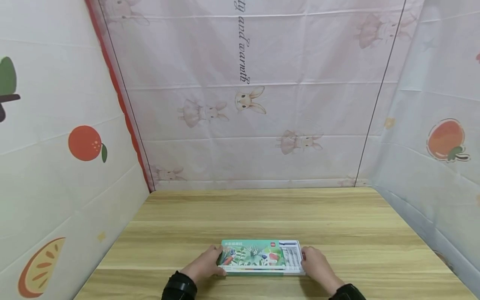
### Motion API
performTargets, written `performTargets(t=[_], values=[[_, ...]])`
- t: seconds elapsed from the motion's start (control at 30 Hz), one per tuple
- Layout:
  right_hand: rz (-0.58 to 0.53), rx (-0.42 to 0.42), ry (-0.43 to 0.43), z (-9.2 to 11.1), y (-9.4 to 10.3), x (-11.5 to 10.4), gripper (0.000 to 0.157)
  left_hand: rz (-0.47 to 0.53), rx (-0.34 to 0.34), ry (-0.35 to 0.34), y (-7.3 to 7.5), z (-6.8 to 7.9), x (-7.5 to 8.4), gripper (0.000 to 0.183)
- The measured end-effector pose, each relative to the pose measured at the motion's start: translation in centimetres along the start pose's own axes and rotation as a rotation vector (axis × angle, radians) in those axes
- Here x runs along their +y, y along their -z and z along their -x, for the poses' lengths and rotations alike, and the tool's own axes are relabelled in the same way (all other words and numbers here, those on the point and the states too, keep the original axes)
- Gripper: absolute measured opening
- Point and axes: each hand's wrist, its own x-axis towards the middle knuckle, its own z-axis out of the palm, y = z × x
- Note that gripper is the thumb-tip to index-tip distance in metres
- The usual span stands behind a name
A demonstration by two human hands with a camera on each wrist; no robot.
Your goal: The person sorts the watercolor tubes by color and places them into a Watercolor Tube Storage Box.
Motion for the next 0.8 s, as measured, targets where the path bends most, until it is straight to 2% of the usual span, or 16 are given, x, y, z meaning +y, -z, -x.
performTargets(t=[0.8], values=[[0.003, -0.001, -0.011, -0.19, -0.56, -0.46, 0.020, 0.004, 0.018, -0.007, -0.13, 0.02, 0.06, 0.076]])
